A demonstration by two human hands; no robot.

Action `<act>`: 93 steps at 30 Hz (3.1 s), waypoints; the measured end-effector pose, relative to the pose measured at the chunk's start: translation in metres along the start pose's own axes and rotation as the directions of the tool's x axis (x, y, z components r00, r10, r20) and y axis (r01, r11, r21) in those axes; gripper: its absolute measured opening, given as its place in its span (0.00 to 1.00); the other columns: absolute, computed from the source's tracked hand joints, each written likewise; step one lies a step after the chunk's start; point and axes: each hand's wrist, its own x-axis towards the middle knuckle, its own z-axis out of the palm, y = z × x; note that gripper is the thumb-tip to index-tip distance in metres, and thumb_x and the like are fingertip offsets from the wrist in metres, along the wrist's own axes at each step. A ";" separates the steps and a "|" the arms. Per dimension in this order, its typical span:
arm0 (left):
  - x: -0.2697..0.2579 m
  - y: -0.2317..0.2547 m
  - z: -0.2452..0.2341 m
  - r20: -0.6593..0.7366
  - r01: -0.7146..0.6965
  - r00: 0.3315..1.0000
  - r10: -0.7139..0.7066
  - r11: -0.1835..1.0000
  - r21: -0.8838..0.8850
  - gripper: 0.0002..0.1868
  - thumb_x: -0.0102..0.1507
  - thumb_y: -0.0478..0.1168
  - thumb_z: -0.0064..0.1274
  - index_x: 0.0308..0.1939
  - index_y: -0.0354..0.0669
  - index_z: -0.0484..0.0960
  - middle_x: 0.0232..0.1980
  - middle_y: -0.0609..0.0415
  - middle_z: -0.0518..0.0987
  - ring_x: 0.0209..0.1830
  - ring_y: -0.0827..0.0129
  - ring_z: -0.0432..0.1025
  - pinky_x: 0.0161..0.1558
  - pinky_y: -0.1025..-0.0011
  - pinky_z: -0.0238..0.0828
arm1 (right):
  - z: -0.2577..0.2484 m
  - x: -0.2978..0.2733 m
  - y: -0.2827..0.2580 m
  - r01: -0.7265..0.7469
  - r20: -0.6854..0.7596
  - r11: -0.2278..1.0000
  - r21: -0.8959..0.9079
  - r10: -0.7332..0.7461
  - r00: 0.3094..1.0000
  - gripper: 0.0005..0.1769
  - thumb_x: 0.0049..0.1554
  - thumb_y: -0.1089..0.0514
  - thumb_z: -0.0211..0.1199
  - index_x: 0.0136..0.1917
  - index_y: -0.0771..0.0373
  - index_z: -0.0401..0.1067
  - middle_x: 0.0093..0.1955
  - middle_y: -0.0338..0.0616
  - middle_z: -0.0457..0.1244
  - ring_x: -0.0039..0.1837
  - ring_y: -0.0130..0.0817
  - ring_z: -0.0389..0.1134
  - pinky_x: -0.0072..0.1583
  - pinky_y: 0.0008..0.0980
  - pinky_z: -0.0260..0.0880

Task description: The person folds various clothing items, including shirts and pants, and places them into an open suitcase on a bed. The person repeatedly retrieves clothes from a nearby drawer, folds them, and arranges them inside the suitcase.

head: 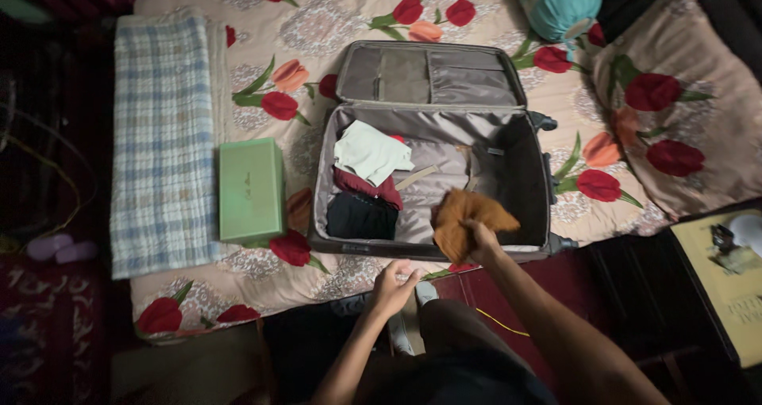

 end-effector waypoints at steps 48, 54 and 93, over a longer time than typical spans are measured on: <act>-0.076 -0.169 0.012 0.173 0.346 0.938 -0.300 0.837 -0.425 0.20 0.65 0.51 0.58 0.53 0.40 0.81 0.41 0.55 0.83 0.32 0.75 0.76 0.27 0.75 0.72 | -0.076 -0.100 0.140 0.331 0.313 0.849 -0.411 -0.209 0.927 0.11 0.65 0.54 0.56 0.57 0.59 0.73 0.44 0.40 0.68 0.44 0.30 0.71 0.47 0.35 0.75; -0.106 -0.207 -0.047 0.064 0.458 0.886 -0.460 0.844 -0.279 0.22 0.67 0.53 0.53 0.55 0.40 0.81 0.44 0.51 0.85 0.37 0.71 0.80 0.31 0.75 0.76 | -0.094 -0.107 0.197 0.186 0.168 0.919 -0.349 -0.134 0.977 0.10 0.65 0.55 0.57 0.58 0.59 0.71 0.45 0.40 0.69 0.43 0.30 0.71 0.46 0.33 0.75; -0.163 -0.617 -0.166 0.589 -0.082 0.700 -0.405 0.773 0.629 0.14 0.50 0.39 0.77 0.38 0.45 0.92 0.46 0.47 0.88 0.46 0.61 0.84 0.54 0.66 0.80 | -0.203 -0.040 0.626 0.125 -0.119 0.961 -0.246 -0.158 0.980 0.09 0.69 0.54 0.53 0.55 0.59 0.72 0.44 0.40 0.67 0.40 0.28 0.68 0.42 0.27 0.70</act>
